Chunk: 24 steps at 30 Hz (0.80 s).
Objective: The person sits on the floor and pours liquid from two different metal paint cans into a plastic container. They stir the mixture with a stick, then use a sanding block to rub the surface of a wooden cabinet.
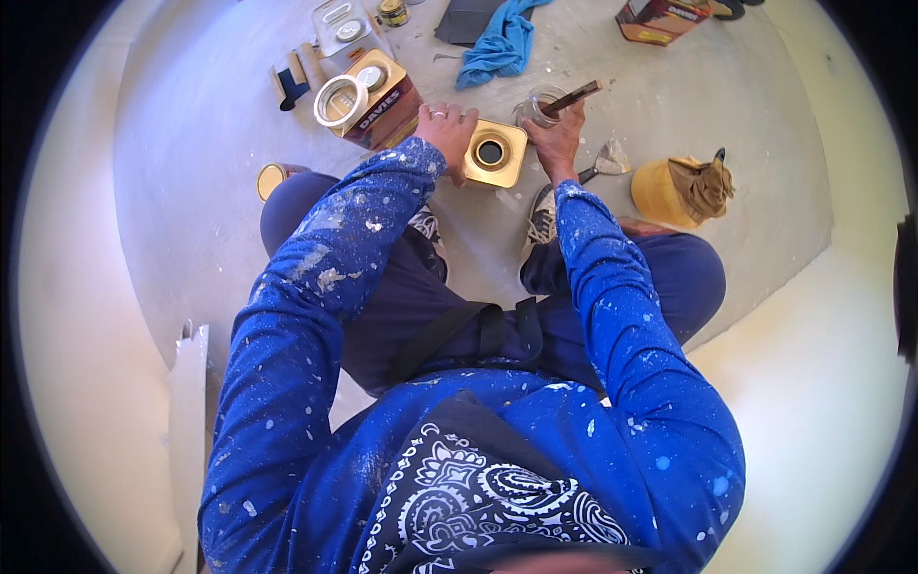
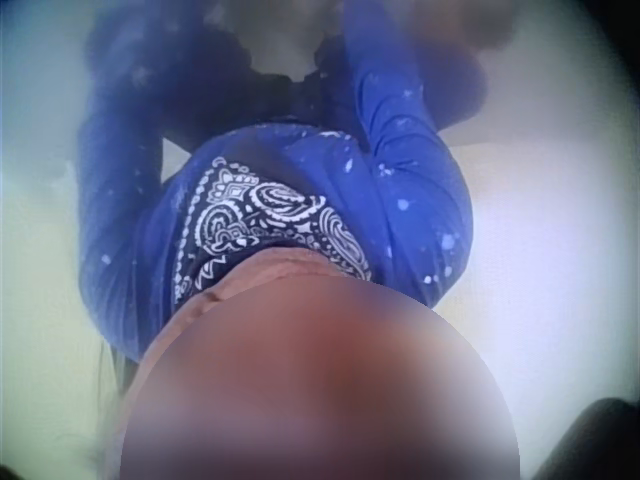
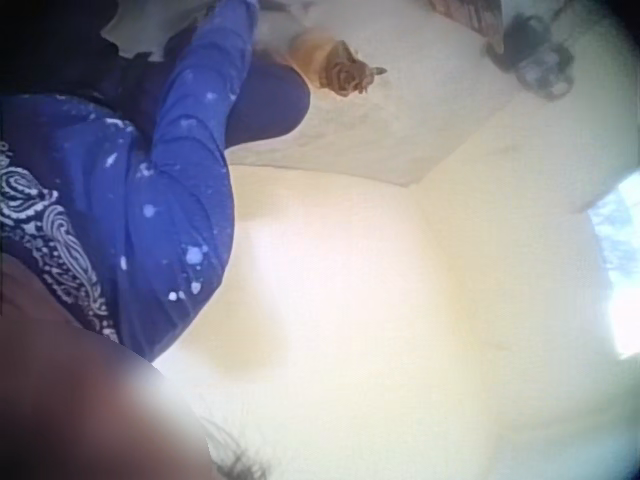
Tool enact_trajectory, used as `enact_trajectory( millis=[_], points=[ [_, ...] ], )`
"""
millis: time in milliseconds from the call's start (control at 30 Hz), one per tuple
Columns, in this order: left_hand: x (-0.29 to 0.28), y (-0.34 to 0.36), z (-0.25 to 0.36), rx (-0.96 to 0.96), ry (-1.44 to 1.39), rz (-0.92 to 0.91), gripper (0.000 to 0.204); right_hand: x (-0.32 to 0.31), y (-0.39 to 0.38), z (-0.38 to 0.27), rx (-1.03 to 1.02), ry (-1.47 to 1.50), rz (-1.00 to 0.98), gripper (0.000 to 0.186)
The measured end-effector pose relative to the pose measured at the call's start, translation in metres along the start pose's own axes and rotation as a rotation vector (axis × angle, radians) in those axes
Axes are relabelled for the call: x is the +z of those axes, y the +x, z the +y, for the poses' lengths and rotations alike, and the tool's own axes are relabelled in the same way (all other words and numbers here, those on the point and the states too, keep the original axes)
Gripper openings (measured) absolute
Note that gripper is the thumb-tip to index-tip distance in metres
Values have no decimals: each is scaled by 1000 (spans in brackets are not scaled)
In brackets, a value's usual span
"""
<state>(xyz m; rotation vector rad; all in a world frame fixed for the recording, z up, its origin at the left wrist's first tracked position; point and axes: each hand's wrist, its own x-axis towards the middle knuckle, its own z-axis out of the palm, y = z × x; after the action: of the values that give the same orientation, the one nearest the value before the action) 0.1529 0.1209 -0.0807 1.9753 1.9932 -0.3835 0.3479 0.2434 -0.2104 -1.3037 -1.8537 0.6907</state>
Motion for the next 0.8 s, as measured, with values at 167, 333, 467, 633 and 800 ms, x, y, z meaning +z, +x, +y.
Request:
enact_trajectory(
  millis=[167,333,467,633,800],
  points=[
    [15,-2,-3,85,38,109,139,-2,-3,3,184,-35,-143,131],
    [13,-3,-12,246,11,194,120,-5,-52,0,503,-31,73,105],
    [9,-5,-15,271,-97,202,107,12,-89,8,1069,98,-8,61],
    [4,-13,-5,147,-160,195,113,43,-93,45,1051,326,-197,52],
    [-26,-13,9,127,-173,165,115,60,-71,67,881,485,-241,49]
  ],
)
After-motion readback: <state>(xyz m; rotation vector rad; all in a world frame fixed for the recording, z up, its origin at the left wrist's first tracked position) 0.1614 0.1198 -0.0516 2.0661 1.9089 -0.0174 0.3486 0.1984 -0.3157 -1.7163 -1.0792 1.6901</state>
